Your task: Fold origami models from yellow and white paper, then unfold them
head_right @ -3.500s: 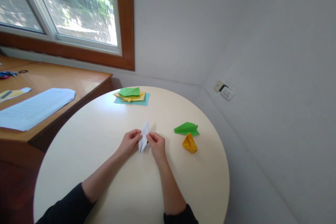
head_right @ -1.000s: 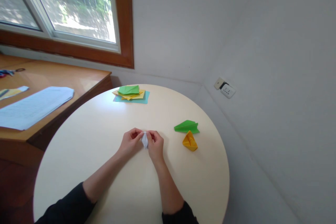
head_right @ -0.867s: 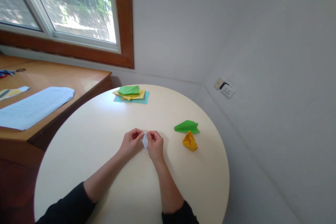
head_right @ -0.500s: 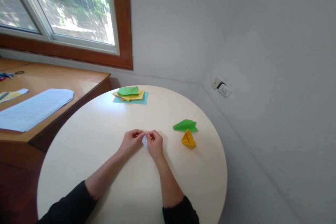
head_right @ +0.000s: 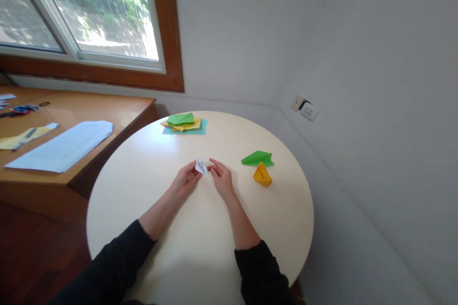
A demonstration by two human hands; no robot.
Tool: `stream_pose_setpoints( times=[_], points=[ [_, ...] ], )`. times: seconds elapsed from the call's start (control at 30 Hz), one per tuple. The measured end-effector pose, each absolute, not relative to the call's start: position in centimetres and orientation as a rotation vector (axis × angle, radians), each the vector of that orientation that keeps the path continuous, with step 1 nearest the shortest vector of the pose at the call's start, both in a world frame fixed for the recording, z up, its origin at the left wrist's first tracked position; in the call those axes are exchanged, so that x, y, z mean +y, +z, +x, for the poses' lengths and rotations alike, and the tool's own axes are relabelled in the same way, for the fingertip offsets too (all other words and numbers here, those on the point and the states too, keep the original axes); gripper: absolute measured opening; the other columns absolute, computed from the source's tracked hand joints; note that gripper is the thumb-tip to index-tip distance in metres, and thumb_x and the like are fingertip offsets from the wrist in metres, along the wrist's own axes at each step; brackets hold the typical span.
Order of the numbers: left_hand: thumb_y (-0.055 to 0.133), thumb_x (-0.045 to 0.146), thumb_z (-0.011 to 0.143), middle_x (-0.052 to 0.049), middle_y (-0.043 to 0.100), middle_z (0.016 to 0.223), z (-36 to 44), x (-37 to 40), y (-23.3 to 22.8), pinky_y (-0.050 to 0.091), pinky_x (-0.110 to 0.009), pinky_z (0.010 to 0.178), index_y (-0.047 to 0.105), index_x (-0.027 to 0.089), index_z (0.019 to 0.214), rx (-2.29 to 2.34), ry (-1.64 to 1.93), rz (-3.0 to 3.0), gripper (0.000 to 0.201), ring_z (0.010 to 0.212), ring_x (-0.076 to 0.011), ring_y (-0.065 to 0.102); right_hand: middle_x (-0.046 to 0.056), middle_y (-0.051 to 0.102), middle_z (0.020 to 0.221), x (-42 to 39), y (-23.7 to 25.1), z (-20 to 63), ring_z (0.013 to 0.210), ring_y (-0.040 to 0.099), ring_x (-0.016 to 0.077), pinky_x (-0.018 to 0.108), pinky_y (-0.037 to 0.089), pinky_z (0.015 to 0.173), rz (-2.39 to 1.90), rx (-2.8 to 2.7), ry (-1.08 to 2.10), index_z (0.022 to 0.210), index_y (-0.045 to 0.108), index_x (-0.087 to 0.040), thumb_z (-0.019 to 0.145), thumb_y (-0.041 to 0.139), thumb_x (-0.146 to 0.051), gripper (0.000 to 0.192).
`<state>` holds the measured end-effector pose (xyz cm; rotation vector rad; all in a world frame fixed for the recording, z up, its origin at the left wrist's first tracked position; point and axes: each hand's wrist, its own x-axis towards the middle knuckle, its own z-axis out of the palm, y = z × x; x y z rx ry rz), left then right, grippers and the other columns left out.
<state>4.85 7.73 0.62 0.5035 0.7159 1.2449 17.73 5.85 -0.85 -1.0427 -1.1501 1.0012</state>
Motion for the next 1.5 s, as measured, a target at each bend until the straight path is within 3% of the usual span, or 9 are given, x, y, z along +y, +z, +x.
stream_pose_setpoints(
  times=[0.2, 0.43, 0.67, 1.1, 1.5],
  points=[
    [0.061, 0.022, 0.071, -0.005, 0.064, 0.074, 5.3, 7.5, 0.6, 0.048, -0.024, 0.07, 0.06, 0.013, 0.076, 0.669, 1.113, 0.418, 0.01, 0.068, -0.0121, 0.06, 0.005, 0.062, 0.106, 5.2, -0.6, 16.8, 0.09, 0.057, 0.0173, 0.027, 0.046, 0.071, -1.097, -1.364, 0.839, 0.115, 0.057, -0.024, 0.062, 0.07, -0.027, 0.054],
    [0.061, 0.016, 0.069, -0.003, 0.064, 0.073, 5.4, 7.1, 0.6, 0.046, -0.02, 0.064, 0.062, 0.012, 0.075, 0.647, 1.077, 0.438, 0.008, 0.065, -0.0088, 0.057, 0.003, 0.063, 0.097, 4.7, -0.2, 16.8, 0.086, 0.055, 0.0167, 0.027, 0.044, 0.07, -1.121, -1.433, 0.641, 0.109, 0.06, -0.025, 0.068, 0.065, -0.027, 0.041],
    [0.068, 0.018, 0.06, -0.002, 0.066, 0.073, 5.4, 6.2, 1.1, 0.044, -0.023, 0.07, 0.059, 0.015, 0.083, 0.745, 1.162, 0.726, 0.025, 0.068, -0.0097, 0.058, 0.005, 0.063, 0.091, 4.4, 0.3, 16.6, 0.088, 0.055, 0.0185, 0.029, 0.044, 0.068, -1.193, -1.396, 0.568, 0.095, 0.064, -0.021, 0.072, 0.061, -0.032, 0.026],
    [0.069, 0.033, 0.063, -0.01, 0.067, 0.1, 3.7, 6.5, 1.4, 0.04, -0.035, 0.089, 0.066, 0.012, 0.093, 0.816, 1.066, 1.193, 0.036, 0.095, -0.0239, 0.059, 0.005, 0.066, 0.084, 5.2, -1.0, 17.1, 0.078, 0.059, 0.0186, 0.028, 0.044, 0.064, -1.224, -1.269, 0.783, 0.086, 0.065, -0.017, 0.073, 0.059, -0.035, 0.023],
    [0.074, 0.032, 0.058, -0.006, 0.068, 0.083, 3.6, 6.6, 1.5, 0.045, -0.03, 0.075, 0.065, 0.012, 0.084, 0.913, 1.128, 1.238, 0.033, 0.077, -0.018, 0.061, 0.004, 0.067, 0.081, 5.0, -0.9, 16.9, 0.078, 0.061, 0.0179, 0.03, 0.045, 0.069, -1.193, -1.248, 0.835, 0.08, 0.063, -0.018, 0.071, 0.062, -0.034, 0.018]
  ],
)
